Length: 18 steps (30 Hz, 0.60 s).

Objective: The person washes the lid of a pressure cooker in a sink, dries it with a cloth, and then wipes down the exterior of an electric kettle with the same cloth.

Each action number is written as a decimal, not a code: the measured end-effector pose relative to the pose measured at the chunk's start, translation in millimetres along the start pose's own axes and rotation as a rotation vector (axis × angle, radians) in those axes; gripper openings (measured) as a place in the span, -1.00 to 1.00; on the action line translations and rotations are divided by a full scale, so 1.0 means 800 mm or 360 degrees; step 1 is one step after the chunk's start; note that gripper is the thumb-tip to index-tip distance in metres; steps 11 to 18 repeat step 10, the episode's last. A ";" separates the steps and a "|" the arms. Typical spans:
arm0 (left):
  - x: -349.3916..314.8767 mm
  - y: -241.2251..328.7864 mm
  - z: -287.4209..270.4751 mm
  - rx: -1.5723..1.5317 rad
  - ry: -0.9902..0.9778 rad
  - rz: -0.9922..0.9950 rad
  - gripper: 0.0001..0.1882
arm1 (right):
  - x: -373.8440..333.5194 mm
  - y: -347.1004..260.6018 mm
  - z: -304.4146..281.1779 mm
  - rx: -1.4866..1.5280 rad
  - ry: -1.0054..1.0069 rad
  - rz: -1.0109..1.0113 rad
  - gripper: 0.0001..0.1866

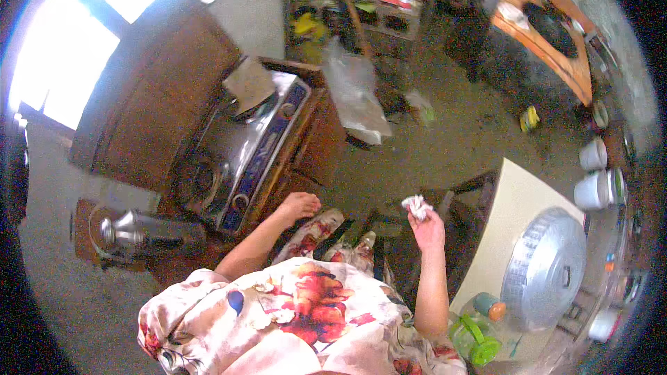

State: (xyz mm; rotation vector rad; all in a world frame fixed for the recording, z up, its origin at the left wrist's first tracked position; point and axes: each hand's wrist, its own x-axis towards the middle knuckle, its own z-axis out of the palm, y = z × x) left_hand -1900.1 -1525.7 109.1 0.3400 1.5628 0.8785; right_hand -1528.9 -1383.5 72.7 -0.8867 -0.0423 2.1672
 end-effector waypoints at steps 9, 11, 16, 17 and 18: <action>0.221 0.154 0.049 0.0775 -0.0056 -0.0015 -0.76 | 0.123 -0.181 0.040 0.0399 -0.0074 -0.0523 -0.66; 0.274 0.177 0.034 0.0888 -0.0193 0.0078 -0.74 | 0.136 -0.202 0.052 0.0487 -0.0110 -0.0549 -0.65; 0.274 0.177 0.034 0.0888 -0.0193 0.0078 -0.74 | 0.136 -0.202 0.052 0.0487 -0.0110 -0.0549 -0.65; 0.274 0.177 0.034 0.0888 -0.0193 0.0078 -0.74 | 0.136 -0.202 0.052 0.0487 -0.0110 -0.0549 -0.65; 0.274 0.177 0.034 0.0888 -0.0193 0.0078 -0.74 | 0.136 -0.202 0.052 0.0487 -0.0110 -0.0549 -0.65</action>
